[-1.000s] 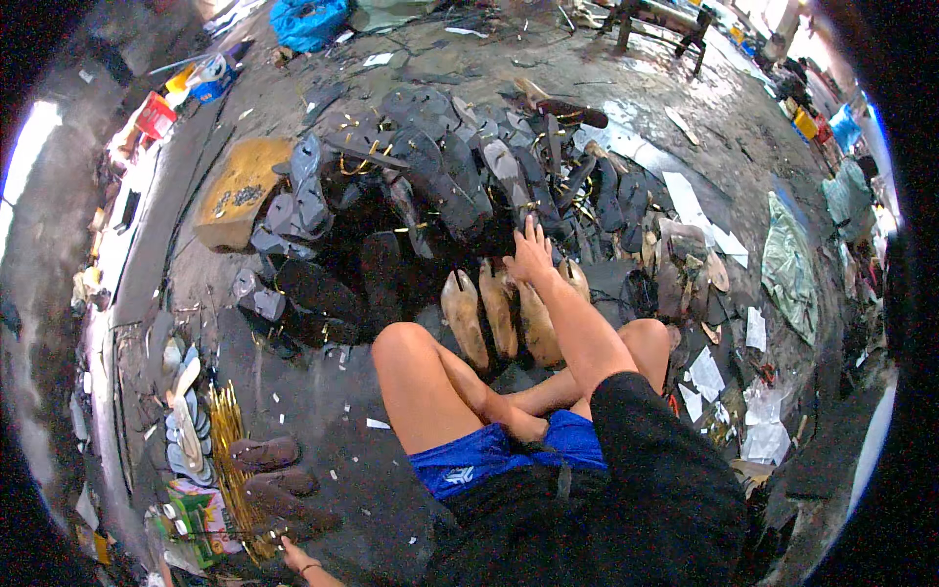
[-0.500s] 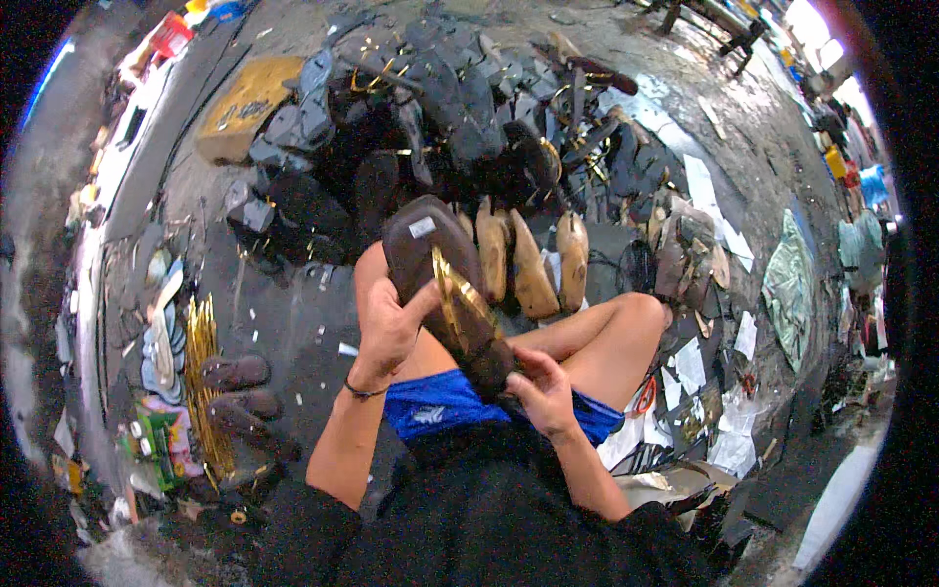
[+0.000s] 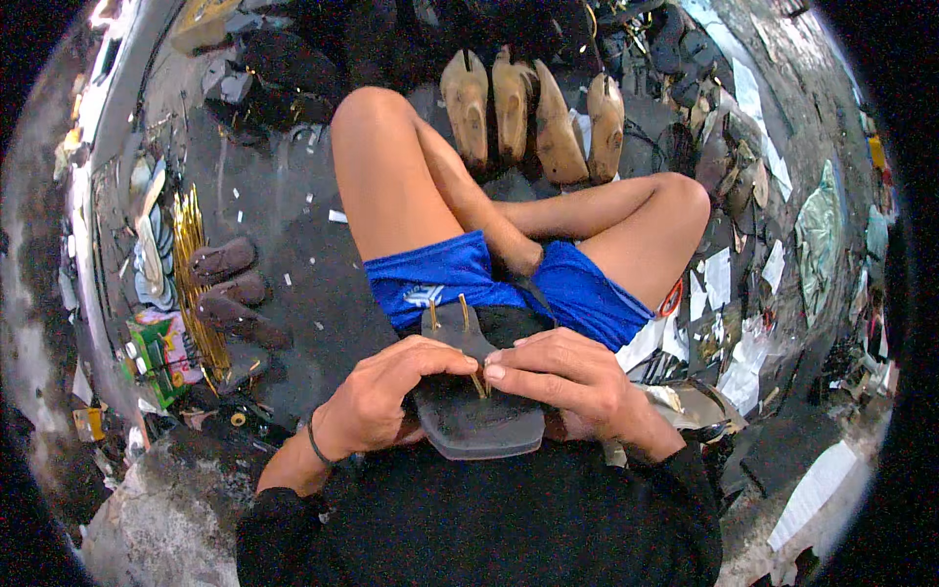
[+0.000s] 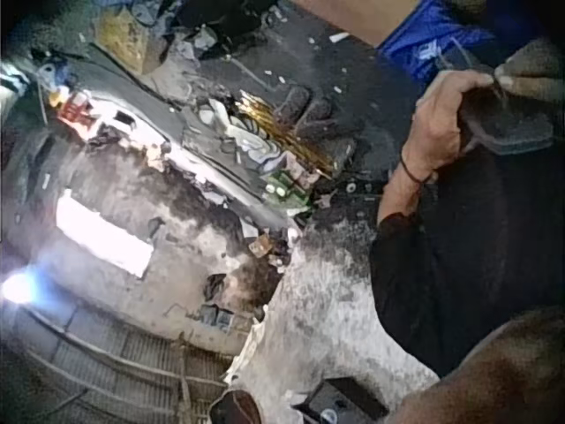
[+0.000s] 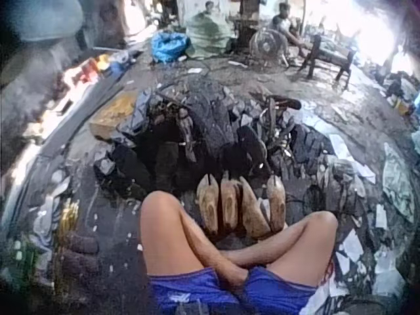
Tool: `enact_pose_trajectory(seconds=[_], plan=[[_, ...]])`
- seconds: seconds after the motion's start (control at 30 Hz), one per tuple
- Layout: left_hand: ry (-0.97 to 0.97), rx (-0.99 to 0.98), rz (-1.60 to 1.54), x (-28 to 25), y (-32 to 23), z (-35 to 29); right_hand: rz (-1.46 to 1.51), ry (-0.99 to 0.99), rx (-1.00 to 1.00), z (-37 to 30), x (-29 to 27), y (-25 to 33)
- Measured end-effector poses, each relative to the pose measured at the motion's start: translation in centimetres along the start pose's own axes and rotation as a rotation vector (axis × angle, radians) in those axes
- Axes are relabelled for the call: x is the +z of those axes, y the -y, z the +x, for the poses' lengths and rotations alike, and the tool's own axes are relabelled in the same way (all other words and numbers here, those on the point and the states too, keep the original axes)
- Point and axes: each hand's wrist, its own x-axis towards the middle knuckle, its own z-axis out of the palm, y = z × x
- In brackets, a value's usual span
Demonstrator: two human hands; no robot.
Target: The person sits on the floor and applies a substance to the soles of several sandals using a brush. They then insert wooden shoe trees into the sandals and adjust the straps.
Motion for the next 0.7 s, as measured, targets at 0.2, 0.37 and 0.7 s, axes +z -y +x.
enact_pose_trajectory(seconds=[0.2, 0.37, 0.7], plan=[[-0.022, -0.018, 0.098, 0.6, -0.3, -0.5, -0.068, -0.013, 0.062, -1.8, 1.1, -0.3], [0.021, -0.127, 0.09, 1.8, 0.4, -1.5, 0.099, 0.079, 0.212, -2.4, 2.3, -0.8], [-0.617, -0.26, -0.016, -0.2, 0.4, 6.4, -0.148, -0.411, 0.359, 6.9, -2.4, -17.3]])
